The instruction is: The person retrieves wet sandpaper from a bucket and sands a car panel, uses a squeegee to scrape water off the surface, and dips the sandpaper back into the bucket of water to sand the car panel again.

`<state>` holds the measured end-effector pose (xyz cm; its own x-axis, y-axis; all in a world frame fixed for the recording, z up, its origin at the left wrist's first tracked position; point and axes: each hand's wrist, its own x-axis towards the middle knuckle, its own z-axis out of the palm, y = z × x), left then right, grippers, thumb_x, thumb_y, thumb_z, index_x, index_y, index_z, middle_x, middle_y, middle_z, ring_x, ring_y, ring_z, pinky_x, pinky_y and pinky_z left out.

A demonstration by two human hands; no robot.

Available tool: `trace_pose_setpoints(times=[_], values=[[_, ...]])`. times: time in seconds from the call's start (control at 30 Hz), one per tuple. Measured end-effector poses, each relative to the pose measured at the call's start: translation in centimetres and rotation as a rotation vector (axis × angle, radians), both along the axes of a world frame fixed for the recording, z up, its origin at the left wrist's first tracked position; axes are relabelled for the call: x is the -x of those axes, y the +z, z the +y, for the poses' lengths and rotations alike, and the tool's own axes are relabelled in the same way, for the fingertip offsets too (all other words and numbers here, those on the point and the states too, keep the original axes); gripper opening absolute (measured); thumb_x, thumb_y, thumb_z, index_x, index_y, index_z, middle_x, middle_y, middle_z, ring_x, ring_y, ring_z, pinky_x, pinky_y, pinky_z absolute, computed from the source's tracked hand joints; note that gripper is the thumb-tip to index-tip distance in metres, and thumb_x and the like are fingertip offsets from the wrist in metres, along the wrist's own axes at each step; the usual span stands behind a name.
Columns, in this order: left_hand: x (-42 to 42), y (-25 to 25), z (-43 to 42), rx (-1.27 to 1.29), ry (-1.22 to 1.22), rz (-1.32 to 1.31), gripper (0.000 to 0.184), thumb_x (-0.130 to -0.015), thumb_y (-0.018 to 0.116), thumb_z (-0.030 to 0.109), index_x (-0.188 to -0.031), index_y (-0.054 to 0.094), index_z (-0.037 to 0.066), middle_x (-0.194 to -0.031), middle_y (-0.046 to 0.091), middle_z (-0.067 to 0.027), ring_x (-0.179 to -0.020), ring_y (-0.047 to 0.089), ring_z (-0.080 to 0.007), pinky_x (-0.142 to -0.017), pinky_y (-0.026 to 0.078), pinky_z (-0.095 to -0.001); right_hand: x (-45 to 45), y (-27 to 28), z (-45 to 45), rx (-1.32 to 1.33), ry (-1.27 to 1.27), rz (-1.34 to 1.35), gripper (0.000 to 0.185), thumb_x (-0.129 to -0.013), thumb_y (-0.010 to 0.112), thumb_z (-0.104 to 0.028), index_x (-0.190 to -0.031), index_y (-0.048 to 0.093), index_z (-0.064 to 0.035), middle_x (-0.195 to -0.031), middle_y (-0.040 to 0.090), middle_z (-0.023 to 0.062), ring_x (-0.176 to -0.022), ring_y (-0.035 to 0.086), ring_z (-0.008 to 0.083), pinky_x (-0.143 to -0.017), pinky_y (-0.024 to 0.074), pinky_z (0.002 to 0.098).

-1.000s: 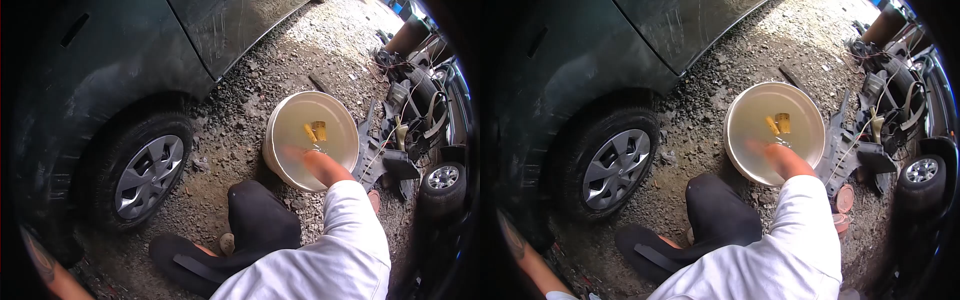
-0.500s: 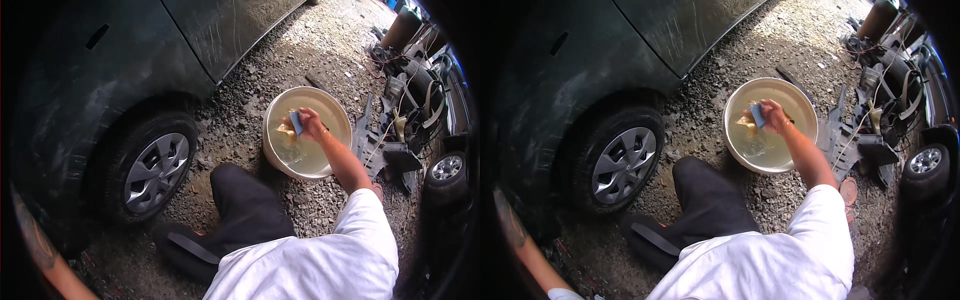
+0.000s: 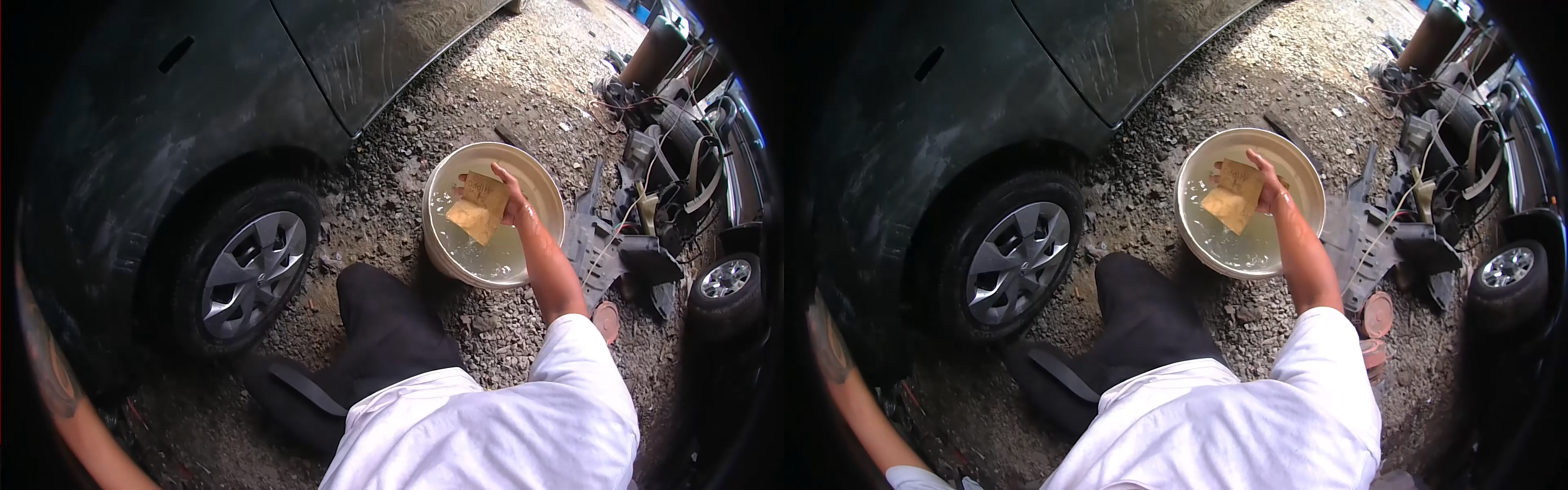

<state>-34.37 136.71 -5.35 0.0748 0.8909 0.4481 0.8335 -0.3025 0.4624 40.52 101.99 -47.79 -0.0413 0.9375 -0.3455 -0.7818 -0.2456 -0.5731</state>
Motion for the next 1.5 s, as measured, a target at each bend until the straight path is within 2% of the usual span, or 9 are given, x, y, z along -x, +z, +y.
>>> trace_pose_setpoints(times=[0.17, 0.27, 0.5, 0.7, 0.97, 1.1, 1.37, 1.4, 1.5], values=[[-0.2, 0.4, 0.5, 0.006, -0.005, 0.001, 0.061, -0.099, 0.041, 0.051, -0.134, 0.055, 0.004, -0.137, 0.055, -0.0162, -0.131, 0.048, -0.0282, -0.11, 0.033, -0.0306, -0.1, -0.8, -0.8, 0.313, 0.131, -0.245, 0.055, -0.094, 0.044, -0.041, -0.135, 0.054, -0.0072, -0.138, 0.053, 0.0121, -0.124, 0.054, 0.0279, -0.103, 0.0443, 0.0447], [-0.2, 0.6, 0.5, 0.005, -0.003, -0.002, 0.06, -0.099, 0.042, 0.051, -0.134, 0.056, 0.004, -0.136, 0.056, -0.0161, -0.131, 0.048, -0.0281, -0.11, 0.033, -0.0305, 0.4, -0.9, -0.1, 0.23, 0.286, -0.786, 0.054, -0.088, 0.061, -0.018, -0.14, 0.05, -0.0094, -0.132, 0.056, 0.0083, -0.122, 0.053, 0.0208, -0.102, 0.0427, 0.0352], [-0.2, 1.2, 0.7, 0.008, -0.005, -0.001, 0.06, -0.098, 0.042, 0.05, -0.133, 0.057, 0.004, -0.136, 0.056, -0.016, -0.13, 0.049, -0.028, -0.11, 0.033, -0.0301, 2.1, 2.5, -0.7, 0.077, -0.046, -0.556, 0.058, -0.086, 0.063, -0.008, -0.141, 0.045, -0.0027, -0.13, 0.055, 0.0108, -0.113, 0.056, 0.0178, -0.094, 0.0482, 0.0336], [-0.4, 1.3, 1.6, 0.007, -0.016, -0.012, 0.059, -0.098, 0.043, 0.05, -0.133, 0.057, 0.005, -0.135, 0.057, -0.0158, -0.13, 0.049, -0.0279, -0.109, 0.034, -0.0298, 2.5, 1.4, -0.9, -0.013, -0.292, -0.912, 0.052, -0.085, 0.07, -0.004, -0.133, 0.05, 0.0028, -0.11, 0.065, 0.0107, -0.095, 0.063, 0.017, -0.086, 0.05, 0.0314], [-1.5, 2.7, 3.6, -0.01, -0.056, -0.005, 0.058, -0.098, 0.044, 0.05, -0.132, 0.059, 0.005, -0.135, 0.058, -0.0156, -0.129, 0.05, -0.0278, -0.109, 0.034, -0.0295, 2.1, 1.5, -1.8, 0.179, -0.494, -0.43, 0.035, -0.099, 0.056, -0.034, -0.116, 0.056, -0.0033, -0.097, 0.067, 0.0068, -0.09, 0.064, 0.0167, -0.076, 0.0521, 0.0285], [-2.8, 4.2, 6.3, -0.042, -0.093, 0.024, 0.057, -0.098, 0.044, 0.049, -0.131, 0.059, 0.005, -0.134, 0.058, -0.0155, -0.129, 0.051, -0.0277, -0.109, 0.034, -0.0293, 3.4, 2.9, -3.0, 0.172, -0.526, -0.484, 0.035, -0.093, 0.065, -0.028, -0.116, 0.055, -0.0035, -0.094, 0.067, 0.0063, -0.083, 0.065, 0.0175, -0.071, 0.0538, 0.0299], [-5.6, 7.0, 15.2, -0.414, -0.32, 0.348, 0.057, -0.097, 0.045, 0.049, -0.131, 0.06, 0.006, -0.133, 0.059, -0.0154, -0.128, 0.051, -0.0276, -0.109, 0.034, -0.0289, 7.0, 0.9, -2.9, 0.107, 0.379, -2.029, 0.025, -0.068, 0.071, -0.019, -0.086, 0.066, -0.0014, -0.091, 0.067, 0.018, -0.096, 0.065, 0.0312, -0.082, 0.0529, 0.0394], [-9.0, 7.4, 10.3, 0.006, -0.223, -0.08, 0.074, -0.096, 0.044, 0.06, -0.135, 0.053, -0.002, -0.133, 0.058, -0.0169, -0.125, 0.053, -0.0278, -0.107, 0.035, -0.0284, 7.5, 0.1, -2.6, 0.137, 0.404, -2.113, 0.028, -0.071, 0.068, -0.021, -0.091, 0.065, -0.0014, -0.095, 0.066, 0.0197, -0.101, 0.063, 0.034, -0.084, 0.0515, 0.0422], [-11.2, 7.1, 7.0, 0.072, -0.13, -0.124, 0.082, -0.091, 0.045, 0.067, -0.131, 0.057, -0.003, -0.127, 0.061, -0.0172, -0.12, 0.056, -0.0255, -0.103, 0.037, -0.0304, 7.6, -3.9, -2.9, 0.175, 0.277, -2.228, 0.034, -0.078, 0.057, -0.022, -0.102, 0.063, 0.0011, -0.1, 0.065, 0.0245, -0.098, 0.061, 0.0403, -0.084, 0.0487, 0.0492]])
